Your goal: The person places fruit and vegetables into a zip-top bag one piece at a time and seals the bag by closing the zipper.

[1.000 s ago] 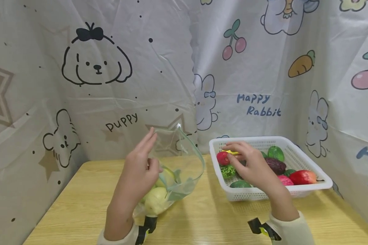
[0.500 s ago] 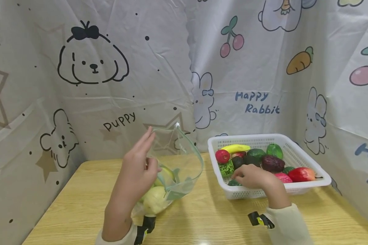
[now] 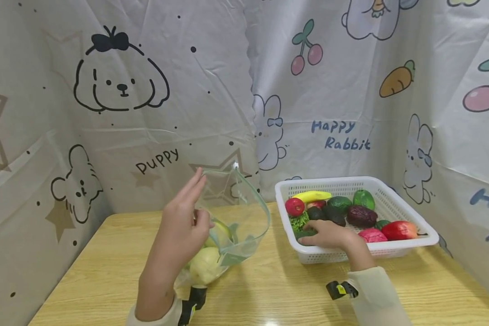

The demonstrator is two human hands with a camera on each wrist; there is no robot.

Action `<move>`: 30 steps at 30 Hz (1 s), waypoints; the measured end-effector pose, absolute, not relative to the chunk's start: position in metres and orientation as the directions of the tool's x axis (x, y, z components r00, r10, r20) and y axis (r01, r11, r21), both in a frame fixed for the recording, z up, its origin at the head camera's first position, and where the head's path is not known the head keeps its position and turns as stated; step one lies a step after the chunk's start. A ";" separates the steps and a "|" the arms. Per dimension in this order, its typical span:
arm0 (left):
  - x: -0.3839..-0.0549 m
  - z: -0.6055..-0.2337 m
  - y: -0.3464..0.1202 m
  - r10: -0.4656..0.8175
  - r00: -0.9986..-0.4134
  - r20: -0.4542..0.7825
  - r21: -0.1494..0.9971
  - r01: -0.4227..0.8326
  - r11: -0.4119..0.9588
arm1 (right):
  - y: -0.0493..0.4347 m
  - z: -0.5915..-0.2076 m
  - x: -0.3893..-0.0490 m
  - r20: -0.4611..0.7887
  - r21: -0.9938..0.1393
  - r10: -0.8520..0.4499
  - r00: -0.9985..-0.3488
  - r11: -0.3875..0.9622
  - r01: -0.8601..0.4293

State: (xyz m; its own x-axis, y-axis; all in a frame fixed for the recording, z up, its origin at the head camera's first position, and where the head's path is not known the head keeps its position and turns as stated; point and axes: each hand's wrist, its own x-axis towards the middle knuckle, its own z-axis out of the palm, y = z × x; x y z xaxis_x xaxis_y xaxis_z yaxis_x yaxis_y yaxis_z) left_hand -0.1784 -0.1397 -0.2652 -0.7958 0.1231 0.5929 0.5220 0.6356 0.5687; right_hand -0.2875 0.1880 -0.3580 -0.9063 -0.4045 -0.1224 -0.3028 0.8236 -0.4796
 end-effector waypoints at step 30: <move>-0.180 -0.265 -0.138 0.140 -0.779 0.611 0.548 0.543 0.636 | 0.151 -0.302 -0.246 0.505 -0.683 -0.179 -0.844 0.516 -0.518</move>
State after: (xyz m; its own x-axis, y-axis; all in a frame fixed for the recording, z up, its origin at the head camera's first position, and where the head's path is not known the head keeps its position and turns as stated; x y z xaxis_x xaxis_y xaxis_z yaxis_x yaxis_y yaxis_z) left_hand -0.1801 -0.1378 -0.2653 -0.7793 0.1398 0.6109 0.5435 0.6362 0.5477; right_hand -0.2456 0.1511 -0.3024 -0.8443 -0.1787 0.5052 -0.5177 0.5157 -0.6827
